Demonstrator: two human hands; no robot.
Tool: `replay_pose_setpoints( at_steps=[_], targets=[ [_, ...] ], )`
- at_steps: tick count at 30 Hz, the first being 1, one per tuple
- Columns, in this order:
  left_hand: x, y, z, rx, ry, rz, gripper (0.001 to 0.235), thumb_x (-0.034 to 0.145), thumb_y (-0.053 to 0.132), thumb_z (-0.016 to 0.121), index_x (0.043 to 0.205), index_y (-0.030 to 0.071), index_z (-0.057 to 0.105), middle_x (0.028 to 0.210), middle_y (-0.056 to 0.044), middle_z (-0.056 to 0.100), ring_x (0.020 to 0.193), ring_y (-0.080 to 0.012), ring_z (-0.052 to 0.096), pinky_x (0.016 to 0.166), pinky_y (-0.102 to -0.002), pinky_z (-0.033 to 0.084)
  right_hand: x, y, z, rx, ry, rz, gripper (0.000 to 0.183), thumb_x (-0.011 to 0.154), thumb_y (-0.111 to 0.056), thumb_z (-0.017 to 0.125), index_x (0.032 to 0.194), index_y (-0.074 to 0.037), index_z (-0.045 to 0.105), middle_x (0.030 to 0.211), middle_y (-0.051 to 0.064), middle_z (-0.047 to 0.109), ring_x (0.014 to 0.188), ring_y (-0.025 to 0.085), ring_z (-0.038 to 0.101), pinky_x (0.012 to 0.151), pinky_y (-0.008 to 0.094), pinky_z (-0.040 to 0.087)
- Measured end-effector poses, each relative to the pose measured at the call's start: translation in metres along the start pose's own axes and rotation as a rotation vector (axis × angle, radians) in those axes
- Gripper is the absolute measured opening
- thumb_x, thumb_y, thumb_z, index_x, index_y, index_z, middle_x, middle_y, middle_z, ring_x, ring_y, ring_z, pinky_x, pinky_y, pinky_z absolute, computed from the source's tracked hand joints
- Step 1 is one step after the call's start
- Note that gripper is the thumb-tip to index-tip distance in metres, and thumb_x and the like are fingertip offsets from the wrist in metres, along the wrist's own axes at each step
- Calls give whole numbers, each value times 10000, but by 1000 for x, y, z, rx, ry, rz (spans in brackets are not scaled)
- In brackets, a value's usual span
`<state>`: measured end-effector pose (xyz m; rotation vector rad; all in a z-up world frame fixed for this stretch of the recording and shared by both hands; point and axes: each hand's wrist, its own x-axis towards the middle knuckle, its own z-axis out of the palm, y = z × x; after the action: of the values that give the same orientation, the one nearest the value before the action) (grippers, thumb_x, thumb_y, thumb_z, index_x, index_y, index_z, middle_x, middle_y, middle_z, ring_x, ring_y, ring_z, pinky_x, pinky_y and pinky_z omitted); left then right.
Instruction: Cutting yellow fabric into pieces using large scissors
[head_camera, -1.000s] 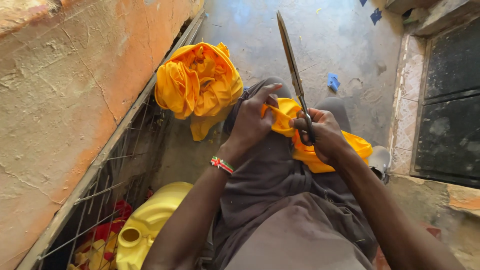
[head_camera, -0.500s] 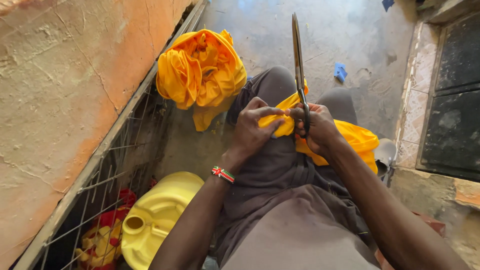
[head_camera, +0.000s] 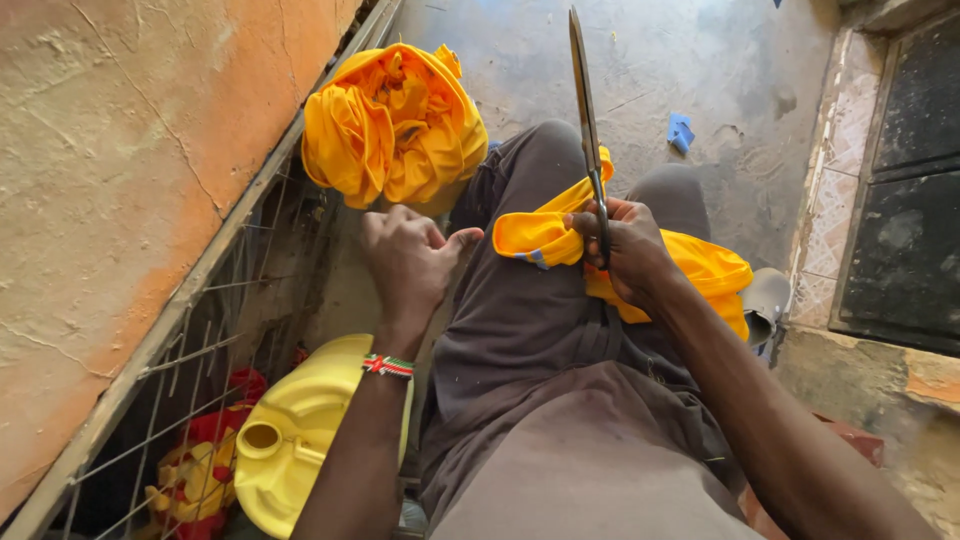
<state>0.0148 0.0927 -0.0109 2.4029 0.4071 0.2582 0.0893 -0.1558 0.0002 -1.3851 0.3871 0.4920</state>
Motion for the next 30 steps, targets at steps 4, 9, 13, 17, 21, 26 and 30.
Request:
replay_pose_setpoints(
  at_steps=[4,9,13,17,21,26,30],
  targets=[
    [1,43,-11,-205,29,101,244,862,336,844,794,146,707,784,-74,578,798,-305,619,730,-436,511,4,7,-2,-18,-15,-22,199,823,-29,795,829,-62,599,560,-17,481,428,60,543,352,174,393],
    [-7,64,36,-387,-221,153,151,801,115,778,952,115,774,1001,-86,680,756,-389,704,670,-508,573,13,21,-11,-77,-46,-100,198,821,-37,794,865,-28,602,561,19,517,397,106,569,326,205,417],
    [-9,65,48,-309,-271,127,158,805,165,779,962,144,785,1007,-54,681,764,-383,721,667,-475,603,15,25,-19,-99,-36,-112,197,819,-20,796,858,-12,604,552,40,518,390,120,574,320,218,431],
    [-7,60,61,-421,-194,85,38,817,124,757,828,156,773,850,-44,677,765,-359,722,653,-437,585,14,32,-24,-83,-37,-127,201,813,-18,796,870,-13,604,564,39,527,396,114,583,317,209,436],
    [-1,47,75,-693,-225,-129,84,859,80,753,812,144,781,679,-41,654,452,-171,674,503,-279,548,15,33,-24,-100,-43,-154,197,803,-15,794,864,-2,607,572,64,546,399,132,595,322,209,441],
    [-12,44,80,-1210,-250,-351,65,956,-12,643,973,-29,702,503,-118,576,308,-135,533,332,-202,405,18,32,-26,-191,-67,-193,237,789,-53,848,833,17,626,552,92,565,394,151,603,317,222,441],
    [-14,43,80,-1235,-223,-325,71,988,11,620,1015,-36,665,542,-135,608,339,-131,564,368,-188,427,13,16,-20,-401,-94,-226,275,779,-136,895,841,16,674,539,116,604,415,166,637,343,239,471]
  ],
)
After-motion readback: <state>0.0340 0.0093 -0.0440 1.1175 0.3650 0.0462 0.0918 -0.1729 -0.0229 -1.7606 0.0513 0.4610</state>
